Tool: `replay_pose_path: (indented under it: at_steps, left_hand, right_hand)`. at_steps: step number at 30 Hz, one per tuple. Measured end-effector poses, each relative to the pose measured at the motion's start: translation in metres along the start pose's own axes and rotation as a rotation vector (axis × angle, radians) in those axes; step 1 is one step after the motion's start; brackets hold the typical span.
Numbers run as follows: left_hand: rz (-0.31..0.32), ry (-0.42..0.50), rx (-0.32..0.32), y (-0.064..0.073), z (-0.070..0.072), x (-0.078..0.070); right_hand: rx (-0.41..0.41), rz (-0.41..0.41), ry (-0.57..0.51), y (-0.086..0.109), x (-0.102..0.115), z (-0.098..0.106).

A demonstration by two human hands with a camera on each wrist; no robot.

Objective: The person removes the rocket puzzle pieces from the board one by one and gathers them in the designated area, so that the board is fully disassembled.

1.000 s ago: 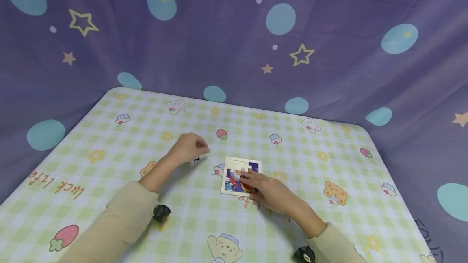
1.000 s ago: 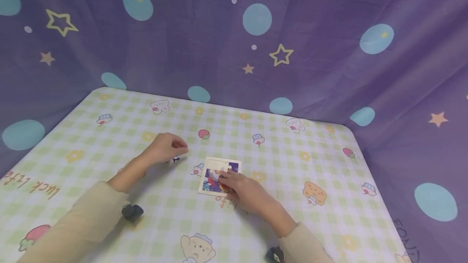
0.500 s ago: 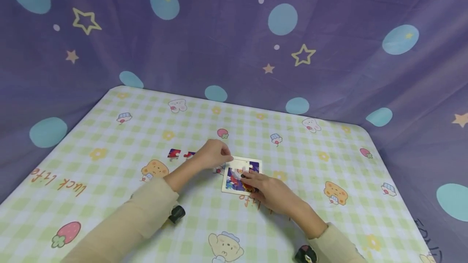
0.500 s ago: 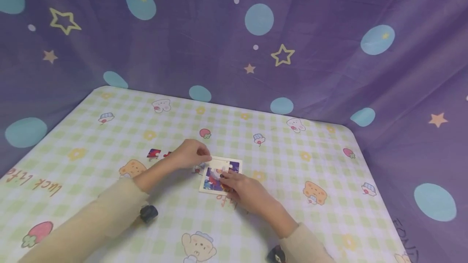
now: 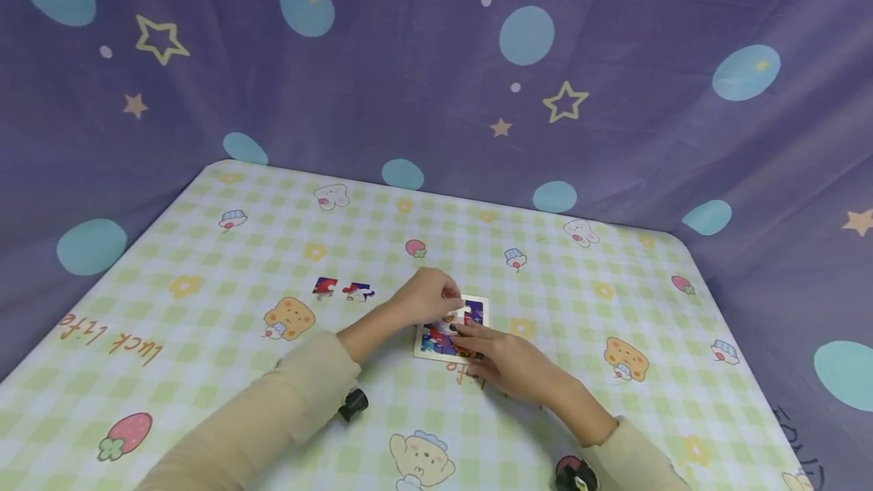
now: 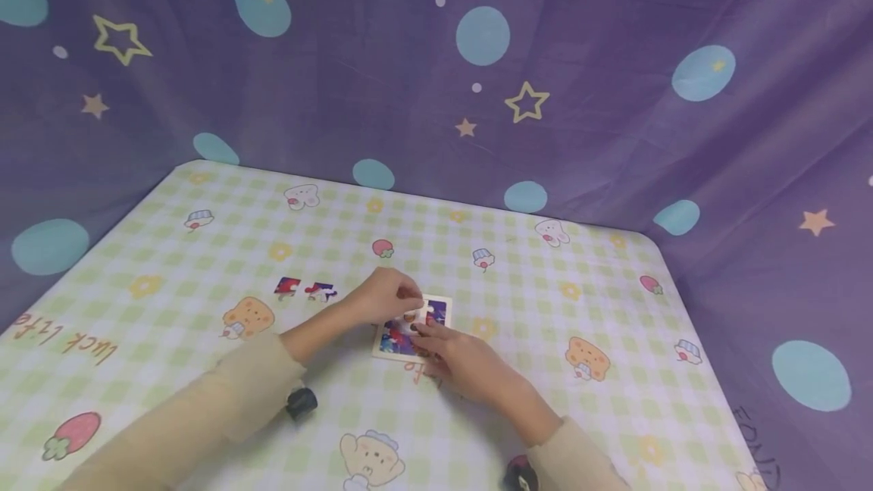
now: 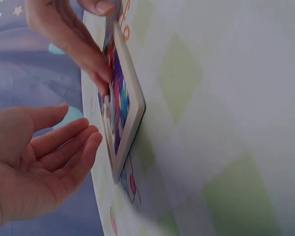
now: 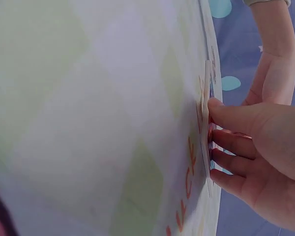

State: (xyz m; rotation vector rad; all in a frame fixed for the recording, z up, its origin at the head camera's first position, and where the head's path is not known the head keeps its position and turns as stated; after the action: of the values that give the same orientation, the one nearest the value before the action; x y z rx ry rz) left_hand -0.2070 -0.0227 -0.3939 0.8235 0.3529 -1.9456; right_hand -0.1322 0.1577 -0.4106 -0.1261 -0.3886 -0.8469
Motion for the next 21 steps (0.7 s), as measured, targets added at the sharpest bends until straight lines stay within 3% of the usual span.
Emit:
replay_pose_path:
  at_steps: [8, 21]
  left_hand:
    - [-0.056, -0.019, 0.009, -0.001, -0.012, -0.011]
    - [-0.005, 0.017, -0.029, -0.005, -0.022, -0.011]
  right_hand:
    - [0.064, -0.018, -0.086, -0.001, -0.002, 0.004]
    - [0.062, -0.027, -0.087, 0.0, -0.004, 0.002]
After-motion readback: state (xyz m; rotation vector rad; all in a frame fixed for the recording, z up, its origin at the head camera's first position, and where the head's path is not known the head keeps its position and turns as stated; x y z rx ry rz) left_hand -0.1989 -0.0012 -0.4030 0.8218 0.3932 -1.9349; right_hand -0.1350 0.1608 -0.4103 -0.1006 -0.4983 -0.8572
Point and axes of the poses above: each hand's wrist, its own y-axis away from the middle knuckle, its own z-axis out of the back of the hand, x = y × z, the point moved 1 cm from there along -y, towards the middle knuckle, and after that the axes turned 3 degrees about -z, right-handed, at the moved point
